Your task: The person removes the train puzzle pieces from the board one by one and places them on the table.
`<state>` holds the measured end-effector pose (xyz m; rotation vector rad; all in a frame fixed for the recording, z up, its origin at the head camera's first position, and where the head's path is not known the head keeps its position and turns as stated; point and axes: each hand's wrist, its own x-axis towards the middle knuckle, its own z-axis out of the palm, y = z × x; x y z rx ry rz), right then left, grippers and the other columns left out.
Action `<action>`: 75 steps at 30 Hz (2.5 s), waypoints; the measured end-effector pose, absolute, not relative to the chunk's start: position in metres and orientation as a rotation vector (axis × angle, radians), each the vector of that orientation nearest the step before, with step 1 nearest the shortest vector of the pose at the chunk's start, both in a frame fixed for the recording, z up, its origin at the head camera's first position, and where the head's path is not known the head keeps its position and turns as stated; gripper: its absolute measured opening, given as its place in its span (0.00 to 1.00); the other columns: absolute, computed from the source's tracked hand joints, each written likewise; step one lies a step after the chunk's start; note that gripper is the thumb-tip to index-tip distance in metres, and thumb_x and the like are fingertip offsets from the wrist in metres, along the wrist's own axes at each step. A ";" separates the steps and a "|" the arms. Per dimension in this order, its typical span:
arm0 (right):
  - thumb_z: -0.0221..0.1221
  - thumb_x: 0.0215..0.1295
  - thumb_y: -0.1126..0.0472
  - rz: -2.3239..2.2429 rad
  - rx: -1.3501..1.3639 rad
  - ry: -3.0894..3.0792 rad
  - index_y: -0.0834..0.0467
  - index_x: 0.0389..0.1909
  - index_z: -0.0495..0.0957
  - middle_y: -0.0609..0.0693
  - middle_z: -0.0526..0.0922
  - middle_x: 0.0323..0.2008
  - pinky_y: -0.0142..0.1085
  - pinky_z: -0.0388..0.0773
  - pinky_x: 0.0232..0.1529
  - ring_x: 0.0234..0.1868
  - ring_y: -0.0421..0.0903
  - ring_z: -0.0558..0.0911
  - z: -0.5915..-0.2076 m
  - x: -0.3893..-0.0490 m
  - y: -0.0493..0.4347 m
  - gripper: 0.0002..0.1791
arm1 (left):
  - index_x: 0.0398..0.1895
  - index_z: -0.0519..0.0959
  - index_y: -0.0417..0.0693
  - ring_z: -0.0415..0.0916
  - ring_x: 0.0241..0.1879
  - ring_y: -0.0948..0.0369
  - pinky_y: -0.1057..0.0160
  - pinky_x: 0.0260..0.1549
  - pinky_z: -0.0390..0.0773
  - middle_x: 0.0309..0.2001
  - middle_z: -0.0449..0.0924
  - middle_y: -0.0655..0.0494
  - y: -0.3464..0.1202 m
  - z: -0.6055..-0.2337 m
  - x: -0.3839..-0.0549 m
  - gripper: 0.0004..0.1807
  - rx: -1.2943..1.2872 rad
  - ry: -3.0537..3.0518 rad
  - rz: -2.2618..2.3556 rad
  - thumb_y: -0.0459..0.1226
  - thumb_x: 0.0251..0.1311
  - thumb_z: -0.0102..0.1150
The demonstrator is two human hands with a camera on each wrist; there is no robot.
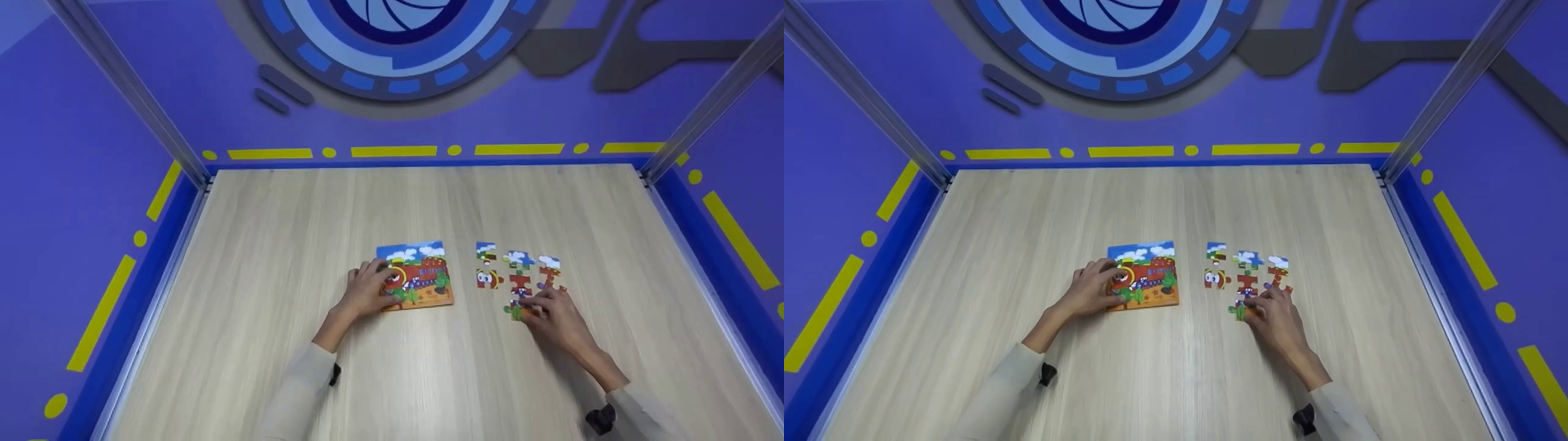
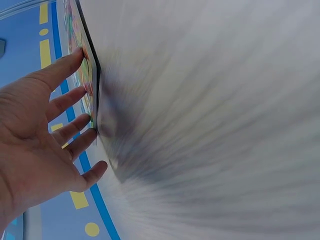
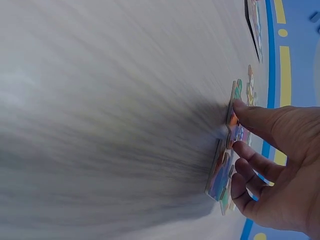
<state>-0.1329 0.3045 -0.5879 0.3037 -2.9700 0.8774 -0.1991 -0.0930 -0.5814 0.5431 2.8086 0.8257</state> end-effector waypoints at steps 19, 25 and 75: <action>0.71 0.57 0.68 1.009 0.420 -2.851 0.64 0.44 0.87 0.58 0.86 0.41 0.50 0.75 0.50 0.44 0.54 0.81 -0.581 -0.146 0.282 0.13 | 0.64 0.79 0.46 0.65 0.66 0.43 0.35 0.62 0.62 0.70 0.68 0.42 -0.100 -0.574 -0.207 0.29 0.601 2.726 0.755 0.45 0.60 0.72; 0.70 0.59 0.70 1.101 0.552 -2.803 0.65 0.45 0.86 0.57 0.86 0.39 0.41 0.79 0.41 0.39 0.53 0.82 -0.579 -0.156 0.262 0.13 | 0.63 0.79 0.48 0.63 0.70 0.44 0.36 0.63 0.63 0.71 0.66 0.42 -0.102 -0.574 -0.209 0.31 0.594 2.729 0.752 0.44 0.56 0.75; 0.71 0.61 0.63 1.275 0.612 -3.033 0.59 0.48 0.84 0.53 0.81 0.43 0.39 0.74 0.43 0.40 0.44 0.77 -0.597 -0.206 0.103 0.14 | 0.68 0.76 0.47 0.65 0.70 0.42 0.36 0.66 0.63 0.71 0.68 0.41 -0.104 -0.576 -0.215 0.41 0.678 2.735 0.686 0.48 0.50 0.79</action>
